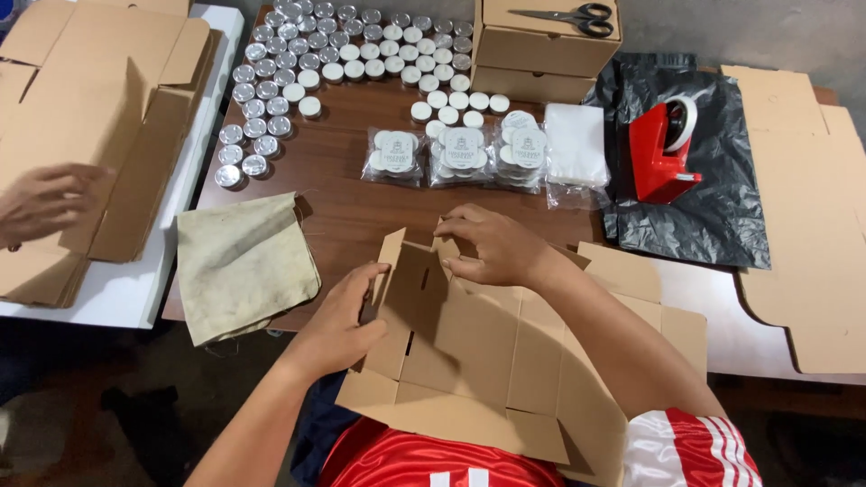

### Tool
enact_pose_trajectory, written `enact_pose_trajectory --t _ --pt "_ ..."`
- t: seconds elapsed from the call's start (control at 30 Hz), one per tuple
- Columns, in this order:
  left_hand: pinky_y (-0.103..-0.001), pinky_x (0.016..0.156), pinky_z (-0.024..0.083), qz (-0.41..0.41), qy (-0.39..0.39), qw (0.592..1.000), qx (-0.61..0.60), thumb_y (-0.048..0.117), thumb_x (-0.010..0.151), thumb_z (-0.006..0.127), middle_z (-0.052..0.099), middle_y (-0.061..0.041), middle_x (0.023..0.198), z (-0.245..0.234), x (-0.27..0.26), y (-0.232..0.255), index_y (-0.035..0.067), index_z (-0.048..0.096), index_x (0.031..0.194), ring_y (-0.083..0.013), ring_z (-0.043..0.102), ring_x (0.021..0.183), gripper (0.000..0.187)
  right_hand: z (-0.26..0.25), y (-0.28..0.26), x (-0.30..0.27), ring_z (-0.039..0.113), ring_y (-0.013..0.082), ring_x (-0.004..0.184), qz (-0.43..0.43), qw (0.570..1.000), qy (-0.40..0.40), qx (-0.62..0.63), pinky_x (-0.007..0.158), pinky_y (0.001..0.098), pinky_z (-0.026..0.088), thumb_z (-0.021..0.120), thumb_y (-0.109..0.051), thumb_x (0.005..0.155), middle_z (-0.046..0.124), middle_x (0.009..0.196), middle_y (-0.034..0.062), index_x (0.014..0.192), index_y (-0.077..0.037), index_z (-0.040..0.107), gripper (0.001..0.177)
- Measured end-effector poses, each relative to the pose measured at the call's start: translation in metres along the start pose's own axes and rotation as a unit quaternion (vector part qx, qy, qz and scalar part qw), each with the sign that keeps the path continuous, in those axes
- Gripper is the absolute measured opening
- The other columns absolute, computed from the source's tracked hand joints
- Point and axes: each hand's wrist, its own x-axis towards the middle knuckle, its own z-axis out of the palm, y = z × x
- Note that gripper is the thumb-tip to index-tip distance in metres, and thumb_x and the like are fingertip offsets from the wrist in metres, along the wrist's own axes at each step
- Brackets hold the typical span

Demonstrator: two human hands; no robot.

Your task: Folding a cardboard box, filling it with small white jars, and placing the box into a black shipping bag.

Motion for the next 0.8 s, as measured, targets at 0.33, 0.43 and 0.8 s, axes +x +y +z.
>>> enact_pose_trajectory --t 0.33,0.43,0.8 --pt "-0.058 0.109 0.039 -0.011 0.053 0.975 -0.213 0.01 0.071 0.048 0.056 -0.027 0.135 -0.012 0.022 -0.05 0.001 0.043 0.15 -0.0387 0.05 0.129 0.08 0.014 -0.094 -0.052 0.033 0.0412 0.146 -0.086 0.974 0.11 -0.18 0.115 0.0647 0.023 0.076 -0.061 0.076 0.037 0.154 0.0192 0.14 -0.019 0.057 0.079" --pt "-0.046 0.104 0.041 -0.058 0.082 0.971 -0.219 0.008 0.074 0.043 0.058 -0.016 0.135 -0.012 0.024 -0.043 0.004 0.046 0.146 -0.0294 0.053 0.125 0.072 0.023 -0.127 -0.081 0.047 0.0435 0.133 -0.118 0.987 -0.049 -0.092 0.106 0.059 0.037 0.072 -0.067 0.079 0.05 0.142 0.0262 0.142 -0.003 0.052 0.092" --pt "-0.034 0.095 0.038 -0.12 0.123 0.967 -0.187 0.007 0.077 0.04 0.058 -0.005 0.125 -0.014 0.025 -0.029 0.009 0.051 0.139 -0.0189 0.05 0.115 0.064 0.064 -0.118 -0.116 0.065 0.0318 0.089 -0.156 0.973 0.03 -0.168 0.076 0.0376 0.057 0.065 -0.021 0.078 0.066 0.101 0.0186 0.116 0.007 0.065 0.047"
